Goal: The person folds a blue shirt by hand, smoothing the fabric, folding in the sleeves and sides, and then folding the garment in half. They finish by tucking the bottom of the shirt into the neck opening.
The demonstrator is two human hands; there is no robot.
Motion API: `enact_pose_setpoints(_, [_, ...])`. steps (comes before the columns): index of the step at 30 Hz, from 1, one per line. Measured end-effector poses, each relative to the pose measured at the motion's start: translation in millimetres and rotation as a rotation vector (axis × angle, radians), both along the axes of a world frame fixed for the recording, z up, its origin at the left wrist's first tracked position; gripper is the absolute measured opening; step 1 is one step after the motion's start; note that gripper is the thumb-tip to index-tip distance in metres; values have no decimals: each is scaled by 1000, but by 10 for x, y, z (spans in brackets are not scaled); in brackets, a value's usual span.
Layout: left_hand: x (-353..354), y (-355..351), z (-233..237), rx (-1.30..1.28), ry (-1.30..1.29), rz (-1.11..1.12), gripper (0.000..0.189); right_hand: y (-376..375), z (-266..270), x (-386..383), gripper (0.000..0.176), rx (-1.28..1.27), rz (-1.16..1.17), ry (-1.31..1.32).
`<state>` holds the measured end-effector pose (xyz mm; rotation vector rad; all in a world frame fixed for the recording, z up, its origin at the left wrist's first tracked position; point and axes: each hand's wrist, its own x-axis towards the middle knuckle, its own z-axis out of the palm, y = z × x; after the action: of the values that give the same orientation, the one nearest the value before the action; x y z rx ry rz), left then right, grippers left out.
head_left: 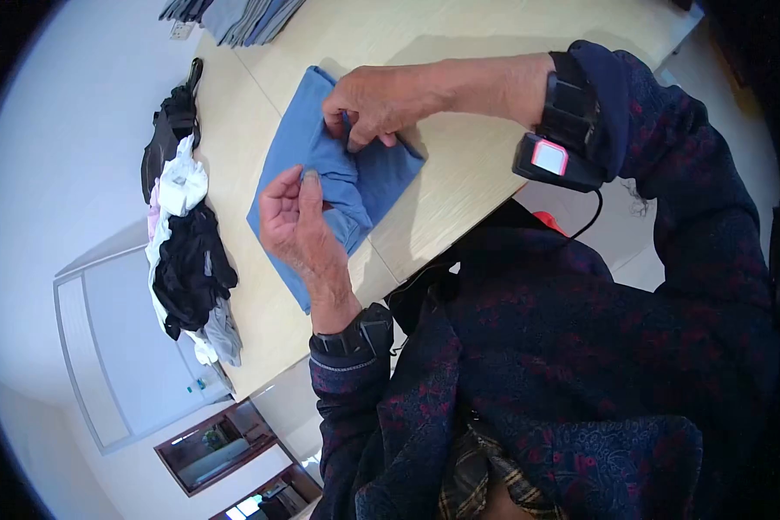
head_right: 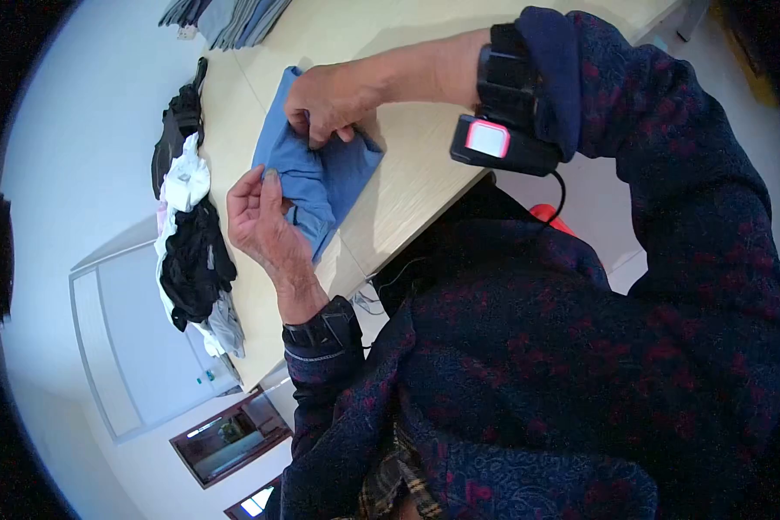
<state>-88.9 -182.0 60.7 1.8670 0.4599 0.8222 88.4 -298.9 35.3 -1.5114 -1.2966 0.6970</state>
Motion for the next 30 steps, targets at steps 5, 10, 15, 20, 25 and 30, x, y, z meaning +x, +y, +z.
enact_pose_setpoints(5, [24,35,1,-71,-27,6,21,44,-61,-111,21,244,-140,-353])
enact_pose_setpoints(10, [32,48,15,-100,-44,-27,22,43,-94,-170,14,299,-190,-554])
enact_pose_setpoints(15, [45,52,-2,-110,-30,-47,23,105,-149,-178,12,327,-206,-555])
enact_pose_setpoints(20, [48,44,-9,-110,-40,-62,21,41,-34,-169,12,192,-132,-352])
enact_pose_setpoints(25, [30,39,39,-83,-29,-46,20,14,-12,-171,13,143,-105,-329])
enact_pose_setpoints(30, [46,4,37,-98,-30,-52,21,27,-64,-242,13,209,-53,-207])
